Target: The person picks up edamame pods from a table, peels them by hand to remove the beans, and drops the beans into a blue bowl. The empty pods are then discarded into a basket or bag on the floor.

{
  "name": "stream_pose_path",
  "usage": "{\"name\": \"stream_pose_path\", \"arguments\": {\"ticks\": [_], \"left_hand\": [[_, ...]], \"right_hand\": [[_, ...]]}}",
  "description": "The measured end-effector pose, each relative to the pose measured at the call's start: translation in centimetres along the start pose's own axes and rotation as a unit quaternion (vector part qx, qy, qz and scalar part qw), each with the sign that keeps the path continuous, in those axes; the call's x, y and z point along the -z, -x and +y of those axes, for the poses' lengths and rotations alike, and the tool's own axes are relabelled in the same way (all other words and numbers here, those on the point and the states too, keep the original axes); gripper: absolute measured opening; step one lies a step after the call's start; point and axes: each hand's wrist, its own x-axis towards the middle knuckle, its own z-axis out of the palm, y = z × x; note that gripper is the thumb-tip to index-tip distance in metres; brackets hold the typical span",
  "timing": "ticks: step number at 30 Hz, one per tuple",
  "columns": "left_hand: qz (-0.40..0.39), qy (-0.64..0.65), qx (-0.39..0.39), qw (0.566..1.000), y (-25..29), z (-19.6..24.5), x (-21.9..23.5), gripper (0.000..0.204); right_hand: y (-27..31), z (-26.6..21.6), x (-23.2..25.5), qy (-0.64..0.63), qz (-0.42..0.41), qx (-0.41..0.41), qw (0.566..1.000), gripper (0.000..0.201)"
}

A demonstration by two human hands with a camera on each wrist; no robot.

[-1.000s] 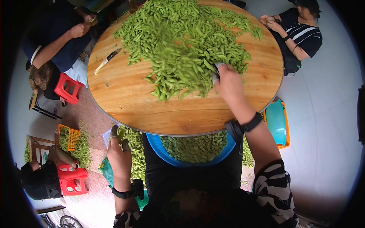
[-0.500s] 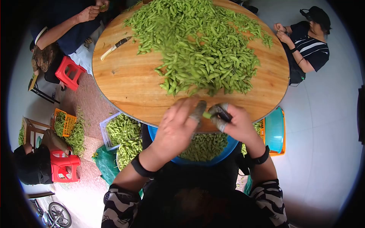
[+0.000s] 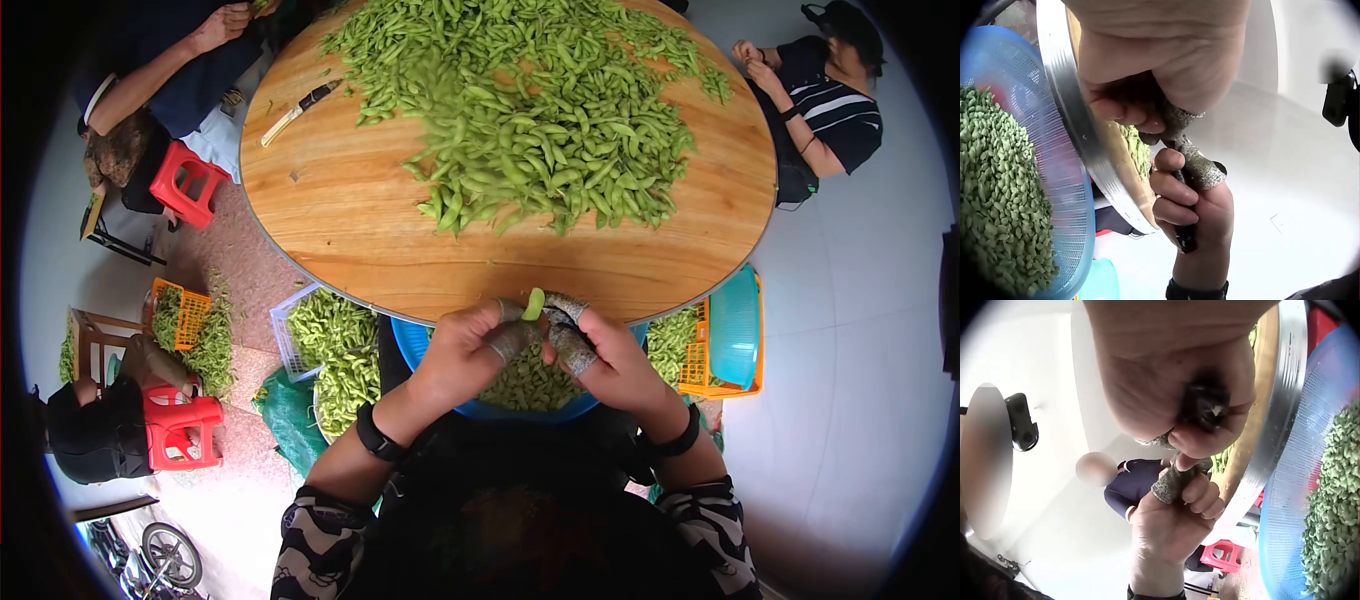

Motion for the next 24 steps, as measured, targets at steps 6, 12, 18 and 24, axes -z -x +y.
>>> {"name": "stream_pose_path", "arguments": {"ticks": [6,12,18,24], "left_hand": [[0.04,-0.413,-0.15,0.897,1.3,-0.8,-0.6,0.012],[-0.089,0.192,0.161,0.964,2.0,0.1,1.1,0.017],[0.005,-0.531,-0.166,0.831,1.1,1.3,0.2,0.017],[0.035,-0.244,-0.129,0.961,1.8,-0.1,-0.4,0.024]], "right_hand": [[0.2,-0.5,-1.2,-0.031,0.029,-0.018,0.999,0.032],[1.7,-0.8,-0.6,-0.521,-0.118,-0.175,0.827,0.032],[1.4,-1.0,-2.1,-0.142,-0.006,-0.103,0.984,0.026],[1.8,-0.4,-0.8,-0.408,-0.034,-0.19,0.892,0.027]]}}
